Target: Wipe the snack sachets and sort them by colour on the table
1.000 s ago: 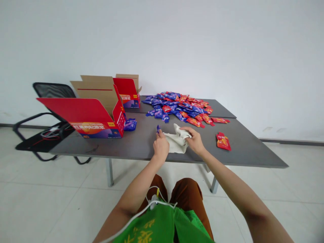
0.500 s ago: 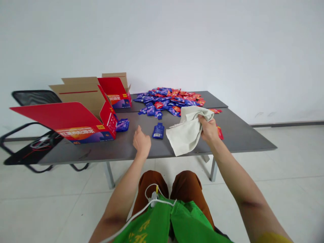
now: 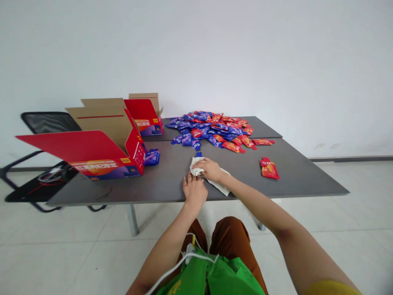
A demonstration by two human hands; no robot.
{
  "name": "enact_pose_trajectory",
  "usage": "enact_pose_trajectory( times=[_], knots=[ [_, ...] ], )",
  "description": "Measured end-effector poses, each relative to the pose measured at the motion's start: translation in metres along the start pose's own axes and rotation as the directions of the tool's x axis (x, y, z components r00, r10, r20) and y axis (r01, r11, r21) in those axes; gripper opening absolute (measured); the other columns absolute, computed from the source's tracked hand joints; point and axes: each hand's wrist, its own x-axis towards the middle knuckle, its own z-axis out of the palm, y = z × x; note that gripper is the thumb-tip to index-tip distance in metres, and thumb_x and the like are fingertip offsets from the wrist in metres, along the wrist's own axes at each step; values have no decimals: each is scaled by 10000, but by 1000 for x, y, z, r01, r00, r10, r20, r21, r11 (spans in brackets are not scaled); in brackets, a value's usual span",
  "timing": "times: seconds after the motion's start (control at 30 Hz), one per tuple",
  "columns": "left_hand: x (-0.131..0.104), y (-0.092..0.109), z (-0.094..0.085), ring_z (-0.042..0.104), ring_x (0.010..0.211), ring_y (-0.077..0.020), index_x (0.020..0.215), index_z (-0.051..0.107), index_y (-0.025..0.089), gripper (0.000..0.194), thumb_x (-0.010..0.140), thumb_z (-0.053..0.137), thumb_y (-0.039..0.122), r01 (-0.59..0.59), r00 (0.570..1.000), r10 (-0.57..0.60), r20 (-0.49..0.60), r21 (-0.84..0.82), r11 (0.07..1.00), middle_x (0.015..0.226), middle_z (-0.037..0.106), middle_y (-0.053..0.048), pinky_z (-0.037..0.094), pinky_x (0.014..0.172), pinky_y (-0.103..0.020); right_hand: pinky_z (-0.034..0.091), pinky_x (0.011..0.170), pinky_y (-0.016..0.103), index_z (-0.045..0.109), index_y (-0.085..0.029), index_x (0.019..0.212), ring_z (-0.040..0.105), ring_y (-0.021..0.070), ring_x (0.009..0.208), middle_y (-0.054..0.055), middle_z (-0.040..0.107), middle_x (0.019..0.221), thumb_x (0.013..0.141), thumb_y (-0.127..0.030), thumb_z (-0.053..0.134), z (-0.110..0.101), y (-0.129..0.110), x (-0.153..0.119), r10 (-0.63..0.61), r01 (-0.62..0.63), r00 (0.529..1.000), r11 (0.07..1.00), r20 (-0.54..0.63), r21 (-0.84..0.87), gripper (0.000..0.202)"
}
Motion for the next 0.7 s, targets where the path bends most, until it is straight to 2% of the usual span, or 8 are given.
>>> enact_pose_trajectory(
  times=[0.07,0.17,0.23,0.33,0.43,0.5,0.6,0.7],
  knots=[
    [1,0,0,392,1327,-267,1310,544,112,457,927,335,247,21,1000,-21,4,-3,1000,1376,509,-164,284,1093,-457,324,1016,333,654,-252,1152,536,178,1144,33,649,1203,845,-119,513,12,10,12,55,-56,998,996,-13,-63,364],
    [0,0,2,397,1331,-251,1338,521,121,465,932,324,235,32,999,-32,-11,2,999,1422,461,-149,280,1101,-435,350,990,352,636,-265,1177,503,217,1158,40,638,1218,876,-164,506,16,32,25,245,-256,966,953,-80,-164,343],
    [-2,0,4,405,1327,-244,1323,538,111,463,937,306,220,24,999,-24,-23,3,1000,1416,466,-150,272,1108,-423,367,971,368,649,-266,1148,481,243,1159,53,635,1198,879,-181,513,12,47,29,347,-367,928,910,-133,-190,314],
    [-3,2,4,429,1308,-270,1304,547,61,464,935,301,197,24,1000,-24,-12,18,1000,1387,485,-190,303,1086,-427,394,948,344,658,-204,1106,513,226,1091,89,622,1152,880,-187,514,-4,67,24,404,-426,895,901,-188,-89,269],
    [-3,4,4,437,1298,-306,1310,523,7,472,933,301,184,37,999,-38,7,45,998,1368,487,-233,346,1050,-435,428,906,312,639,-152,1104,558,195,989,97,625,1086,892,-196,487,-22,70,16,375,-362,895,927,-243,97,265],
    [-3,4,4,429,1304,-307,1312,516,-3,472,934,306,185,23,1000,-24,8,44,999,1366,485,-241,350,1047,-428,429,915,317,632,-162,1113,563,191,998,84,630,1076,891,-190,474,-28,59,13,281,-242,926,954,-252,175,274],
    [-5,3,5,422,1314,-284,1303,534,20,461,932,320,191,17,1000,-16,-13,29,999,1364,494,-226,330,1068,-411,417,939,312,648,-195,1114,560,187,1038,60,640,1079,868,-170,499,-22,32,10,73,-44,989,975,-126,219,289],
    [-7,3,4,447,1294,-271,1273,565,27,458,934,313,203,47,998,-46,-43,22,999,1318,544,-217,319,1079,-398,418,920,268,683,-234,1096,565,168,1036,40,635,1079,837,-126,526,-2,12,9,-51,44,998,983,35,179,322]
  ],
)
